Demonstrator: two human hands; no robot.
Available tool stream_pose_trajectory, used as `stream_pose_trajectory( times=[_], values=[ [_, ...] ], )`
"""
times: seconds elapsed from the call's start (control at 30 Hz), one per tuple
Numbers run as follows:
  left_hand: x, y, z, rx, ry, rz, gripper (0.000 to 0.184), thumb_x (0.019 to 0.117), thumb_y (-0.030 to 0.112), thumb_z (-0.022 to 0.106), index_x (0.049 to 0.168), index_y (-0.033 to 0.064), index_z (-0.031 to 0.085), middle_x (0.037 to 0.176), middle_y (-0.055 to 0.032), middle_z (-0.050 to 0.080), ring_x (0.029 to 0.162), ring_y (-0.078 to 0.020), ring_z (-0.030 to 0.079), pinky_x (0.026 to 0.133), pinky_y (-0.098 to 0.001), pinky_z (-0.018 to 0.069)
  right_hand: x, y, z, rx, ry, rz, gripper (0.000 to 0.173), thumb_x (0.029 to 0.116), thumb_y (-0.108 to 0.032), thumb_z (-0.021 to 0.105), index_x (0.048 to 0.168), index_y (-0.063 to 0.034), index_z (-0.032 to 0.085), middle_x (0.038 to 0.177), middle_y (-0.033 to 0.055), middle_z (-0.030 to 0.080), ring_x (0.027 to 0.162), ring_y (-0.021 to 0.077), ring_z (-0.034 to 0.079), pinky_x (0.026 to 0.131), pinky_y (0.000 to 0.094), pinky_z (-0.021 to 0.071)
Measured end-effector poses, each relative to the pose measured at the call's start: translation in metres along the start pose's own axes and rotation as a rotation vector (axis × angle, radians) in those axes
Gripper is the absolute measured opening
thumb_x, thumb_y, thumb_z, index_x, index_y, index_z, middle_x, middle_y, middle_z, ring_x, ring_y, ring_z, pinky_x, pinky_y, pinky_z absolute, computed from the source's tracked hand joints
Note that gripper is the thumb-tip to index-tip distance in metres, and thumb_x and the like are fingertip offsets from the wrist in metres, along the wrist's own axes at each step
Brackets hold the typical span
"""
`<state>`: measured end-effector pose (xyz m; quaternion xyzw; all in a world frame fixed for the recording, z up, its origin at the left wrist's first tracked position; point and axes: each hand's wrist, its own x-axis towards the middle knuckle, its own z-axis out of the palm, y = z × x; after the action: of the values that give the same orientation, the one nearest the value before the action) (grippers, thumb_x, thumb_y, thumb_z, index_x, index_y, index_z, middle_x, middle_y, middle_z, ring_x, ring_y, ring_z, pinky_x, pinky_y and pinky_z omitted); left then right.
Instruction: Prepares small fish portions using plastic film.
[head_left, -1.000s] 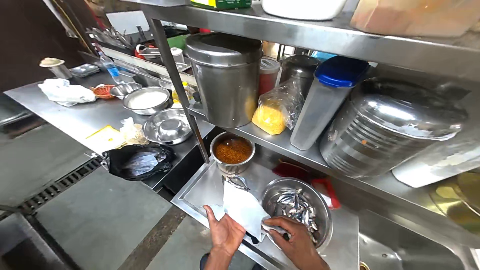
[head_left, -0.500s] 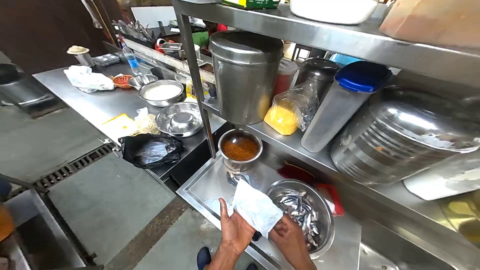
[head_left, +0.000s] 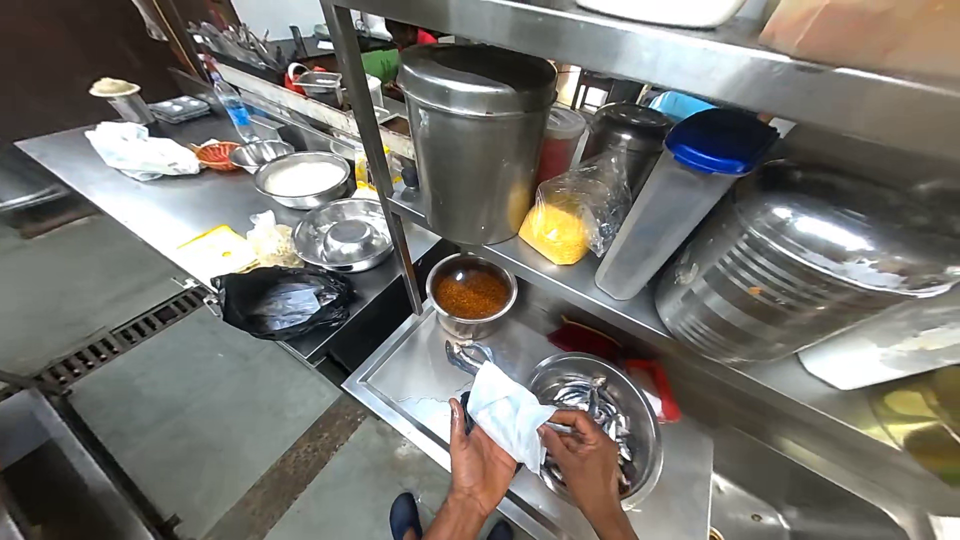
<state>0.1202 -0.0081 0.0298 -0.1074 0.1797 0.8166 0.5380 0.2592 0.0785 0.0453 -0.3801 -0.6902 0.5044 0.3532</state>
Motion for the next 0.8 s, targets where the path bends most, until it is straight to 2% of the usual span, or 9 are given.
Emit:
stream_pose_trajectory(
  times=[0.17,0.33,0.4,0.5,0.57,0.6,0.7,0.73,0.8],
  values=[
    [-0.002,0.001,0.002,0.011,-0.010,0.003,0.099,0.0889,0.087,0.027,0.153,0.0123,0.038,0.139,-0.0220,0.059,0.126,-0.0378,0.060,0.102,-0.0587,0.0510,-0.011,-0.003,0.001,-0.005,-0.046,-0.104,0.018,0.0973,-0.008,0.062,0.110,-0.0026,0.073,0.100,0.0047,0.076,0.081,0.0140,0.075,0.073,0.0313,0.0666],
    [-0.002,0.002,0.003,-0.013,-0.006,-0.004,0.099,0.0884,0.087,0.028,0.152,0.0128,0.041,0.138,-0.0216,0.059,0.126,-0.0383,0.059,0.101,-0.0598,0.0507,-0.011,0.008,0.007,-0.303,0.069,-0.273,0.007,0.0860,-0.016,0.069,0.086,-0.0115,0.074,0.083,-0.0026,0.071,0.068,0.0041,0.068,0.059,0.0234,0.0616],
    [-0.003,0.000,0.004,-0.022,-0.019,-0.008,0.099,0.0881,0.088,0.028,0.152,0.0131,0.040,0.139,-0.0211,0.059,0.127,-0.0379,0.059,0.102,-0.0586,0.0507,-0.011,0.008,0.012,-0.458,0.086,-0.231,0.010,0.0809,-0.024,0.071,0.080,-0.0143,0.070,0.080,-0.0031,0.068,0.066,0.0058,0.065,0.058,0.0268,0.0579],
    [-0.003,0.003,0.003,0.002,-0.044,0.004,0.100,0.0872,0.088,0.030,0.153,0.0134,0.038,0.140,-0.0217,0.058,0.128,-0.0381,0.059,0.102,-0.0592,0.0504,-0.006,0.001,0.008,-0.508,0.162,-0.192,0.038,0.0700,-0.029,0.084,0.100,-0.0105,0.070,0.105,0.0071,0.066,0.089,0.0174,0.067,0.070,0.0347,0.0609],
    [-0.005,0.004,0.001,0.037,-0.051,0.002,0.100,0.0876,0.088,0.029,0.153,0.0125,0.038,0.140,-0.0225,0.058,0.127,-0.0388,0.059,0.102,-0.0600,0.0506,0.000,-0.003,0.002,-0.502,0.138,-0.254,0.058,0.0694,-0.026,0.087,0.122,-0.0098,0.068,0.129,0.0140,0.061,0.114,0.0262,0.063,0.085,0.0408,0.0608],
    [-0.005,0.004,0.000,0.055,-0.053,-0.007,0.100,0.0880,0.088,0.029,0.153,0.0124,0.038,0.140,-0.0226,0.058,0.127,-0.0389,0.059,0.101,-0.0599,0.0509,0.004,-0.005,-0.001,-0.515,0.094,-0.307,0.059,0.0715,-0.023,0.085,0.128,-0.0126,0.068,0.134,0.0125,0.060,0.122,0.0263,0.060,0.092,0.0413,0.0594],
    [-0.005,0.001,-0.002,0.118,0.003,-0.056,0.097,0.0880,0.088,0.027,0.152,0.0154,0.040,0.135,-0.0220,0.061,0.118,-0.0378,0.064,0.089,-0.0560,0.0570,0.015,-0.013,-0.003,-0.473,-0.030,-0.522,0.031,0.0786,-0.013,0.073,0.107,-0.0232,0.079,0.117,-0.0043,0.070,0.117,0.0154,0.062,0.095,0.0370,0.0567],
    [-0.004,0.000,-0.003,0.128,0.027,-0.068,0.097,0.0874,0.089,0.026,0.151,0.0161,0.041,0.134,-0.0216,0.062,0.115,-0.0372,0.066,0.085,-0.0546,0.0581,0.016,-0.018,-0.003,-0.445,-0.073,-0.570,0.023,0.0849,-0.014,0.072,0.103,-0.0248,0.079,0.113,-0.0072,0.071,0.114,0.0124,0.063,0.095,0.0349,0.0570],
    [-0.004,0.002,-0.007,0.130,0.041,-0.061,0.097,0.0866,0.089,0.029,0.151,0.0164,0.039,0.133,-0.0202,0.063,0.115,-0.0355,0.066,0.088,-0.0546,0.0578,0.017,-0.028,-0.005,-0.376,-0.168,-0.576,0.023,0.0863,-0.009,0.070,0.102,-0.0233,0.080,0.111,-0.0078,0.072,0.110,0.0093,0.065,0.093,0.0319,0.0586]
  ],
)
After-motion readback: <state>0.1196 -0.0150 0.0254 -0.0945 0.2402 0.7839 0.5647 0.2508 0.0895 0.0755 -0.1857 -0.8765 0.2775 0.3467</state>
